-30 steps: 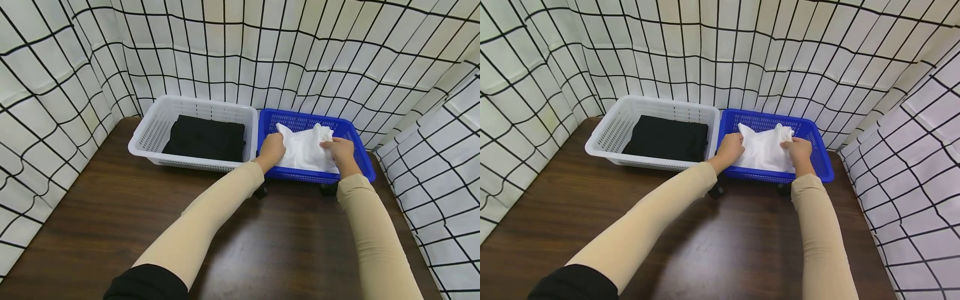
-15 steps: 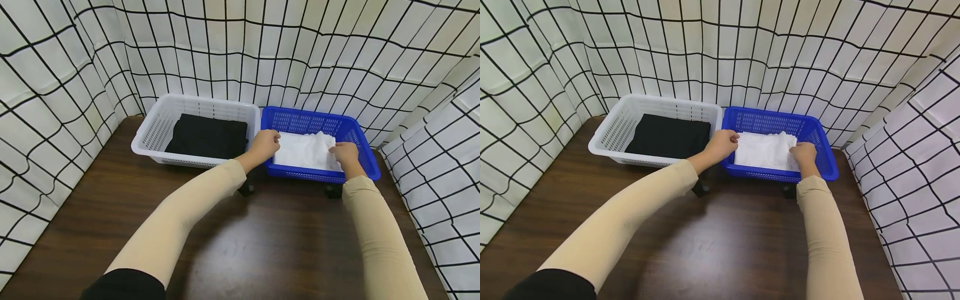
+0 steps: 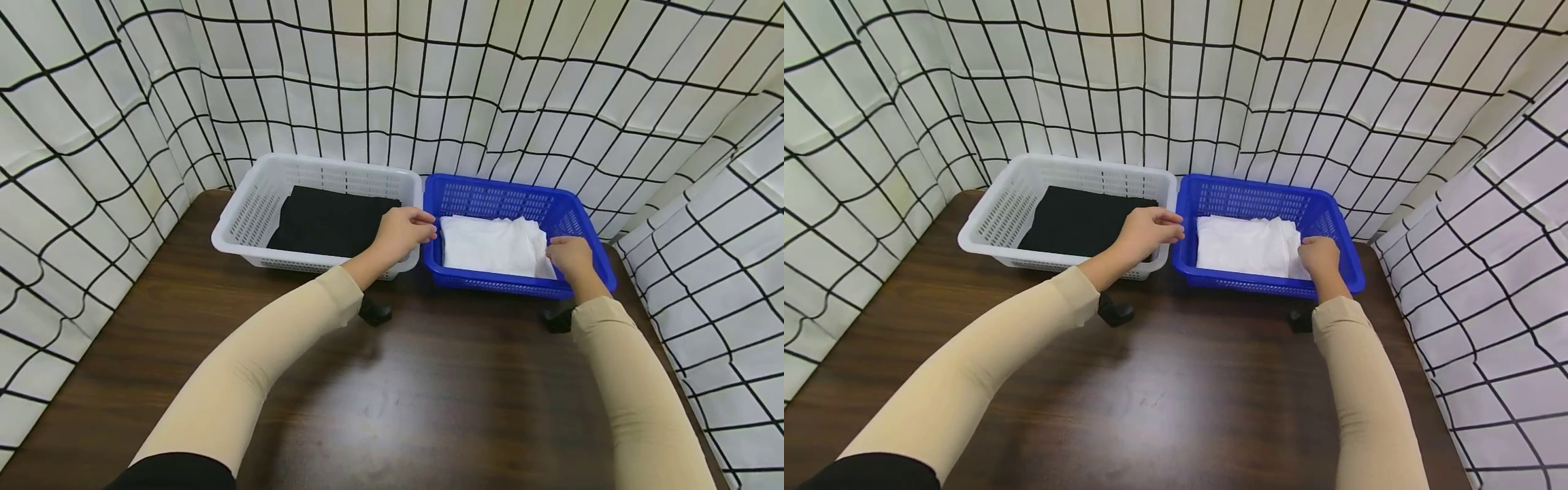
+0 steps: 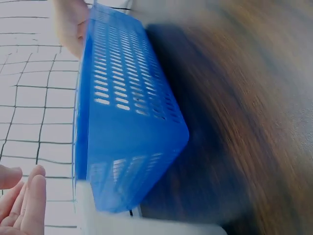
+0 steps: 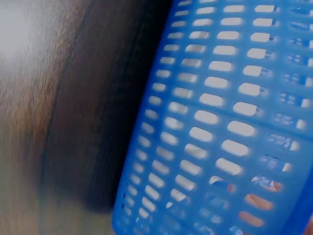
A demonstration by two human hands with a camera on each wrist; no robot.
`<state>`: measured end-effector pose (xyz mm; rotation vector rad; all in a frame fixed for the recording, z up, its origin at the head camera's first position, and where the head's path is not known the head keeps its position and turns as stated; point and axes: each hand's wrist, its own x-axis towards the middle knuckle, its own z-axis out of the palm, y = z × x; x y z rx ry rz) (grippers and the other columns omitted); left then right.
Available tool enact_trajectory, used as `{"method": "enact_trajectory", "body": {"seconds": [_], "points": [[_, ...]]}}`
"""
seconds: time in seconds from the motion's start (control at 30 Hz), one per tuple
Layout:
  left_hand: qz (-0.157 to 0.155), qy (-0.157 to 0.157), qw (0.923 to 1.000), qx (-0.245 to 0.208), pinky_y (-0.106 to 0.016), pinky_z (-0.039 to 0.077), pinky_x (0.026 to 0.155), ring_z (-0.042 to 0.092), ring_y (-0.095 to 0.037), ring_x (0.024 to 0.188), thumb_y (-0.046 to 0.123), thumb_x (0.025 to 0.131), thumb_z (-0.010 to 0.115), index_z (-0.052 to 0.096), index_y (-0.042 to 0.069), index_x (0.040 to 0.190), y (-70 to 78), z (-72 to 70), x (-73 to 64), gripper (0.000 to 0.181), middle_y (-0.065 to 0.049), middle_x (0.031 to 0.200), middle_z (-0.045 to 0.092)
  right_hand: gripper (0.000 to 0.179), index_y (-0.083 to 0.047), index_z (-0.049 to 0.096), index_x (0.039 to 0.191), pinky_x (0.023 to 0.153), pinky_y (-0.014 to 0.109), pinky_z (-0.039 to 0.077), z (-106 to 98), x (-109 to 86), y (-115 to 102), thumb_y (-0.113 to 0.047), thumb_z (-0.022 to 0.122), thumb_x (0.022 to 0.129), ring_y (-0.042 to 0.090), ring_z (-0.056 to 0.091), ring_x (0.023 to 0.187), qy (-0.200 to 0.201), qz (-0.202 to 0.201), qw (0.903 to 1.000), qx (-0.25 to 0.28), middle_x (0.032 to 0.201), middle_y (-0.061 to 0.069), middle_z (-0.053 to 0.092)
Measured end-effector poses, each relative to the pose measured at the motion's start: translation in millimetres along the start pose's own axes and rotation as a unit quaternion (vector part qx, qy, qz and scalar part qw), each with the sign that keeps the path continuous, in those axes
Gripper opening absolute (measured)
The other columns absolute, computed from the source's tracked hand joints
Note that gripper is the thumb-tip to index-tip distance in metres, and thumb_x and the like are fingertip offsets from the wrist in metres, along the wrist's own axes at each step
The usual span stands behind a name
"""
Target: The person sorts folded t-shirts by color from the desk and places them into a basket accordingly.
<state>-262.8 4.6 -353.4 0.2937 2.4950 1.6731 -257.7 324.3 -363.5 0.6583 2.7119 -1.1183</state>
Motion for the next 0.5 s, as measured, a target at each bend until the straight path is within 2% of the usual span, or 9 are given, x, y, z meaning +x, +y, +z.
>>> {"method": "enact_trajectory", "body": {"seconds": [0.1,0.17,0.33,0.4,0.5], "points": [[-0.001,0.009,0.9999,-0.008,-0.034,0.06,0.085,0.074,-0.026,0.095,0.014,0.095,0.065,0.07,0.001,0.117,-5.6,-9.4,-5.3,0.026,-0.015,0.104,0.076,0.047,0.001,0.041,0.149,0.111,0.039,0.046,-0.2,-5.7,3.7,-0.014,0.041,0.105,0.032,0.051,0.136,-0.004,-0.003,0.9981,0.061,0.147,0.023,0.05],[0.001,0.017,0.9997,-0.017,-0.036,0.06,0.087,0.074,-0.028,0.097,0.012,0.095,0.065,0.069,-0.001,0.117,-10.6,-17.8,-9.0,0.026,-0.017,0.106,0.075,0.047,0.0,0.038,0.151,0.111,0.036,0.044,0.3,-12.1,4.7,-0.015,0.04,0.106,0.03,0.052,0.136,-0.007,-0.01,0.9933,0.115,0.149,0.02,0.048],[-0.021,0.029,0.9964,-0.077,-0.034,0.06,0.088,0.072,-0.034,0.103,0.008,0.094,0.065,0.067,-0.006,0.118,-26.0,-44.3,-20.5,0.028,-0.023,0.111,0.072,0.051,-0.006,0.039,0.152,0.107,0.031,0.046,-4.4,-33.7,9.0,-0.029,0.041,0.107,0.026,0.055,0.134,0.011,-0.031,0.984,0.175,0.149,0.017,0.05],[-0.033,0.036,0.9949,-0.088,-0.031,0.06,0.086,0.072,-0.033,0.103,0.008,0.095,0.064,0.067,-0.006,0.118,-32.0,-55.6,-26.9,0.028,-0.024,0.112,0.072,0.052,-0.006,0.043,0.15,0.101,0.026,0.049,-7.7,-41.4,13.8,-0.034,0.044,0.106,0.019,0.064,0.124,0.024,-0.032,0.9756,0.216,0.145,0.014,0.055],[-0.049,0.049,0.9938,-0.087,-0.025,0.06,0.081,0.074,-0.026,0.098,0.01,0.095,0.063,0.067,-0.005,0.119,-39.7,-71.7,-37.3,0.028,-0.024,0.112,0.072,0.057,-0.001,0.047,0.146,0.089,0.02,0.053,-13.8,-51.3,24.8,-0.038,0.05,0.103,0.004,0.072,0.099,0.032,-0.036,0.9536,0.297,0.121,0.004,0.072]]}}
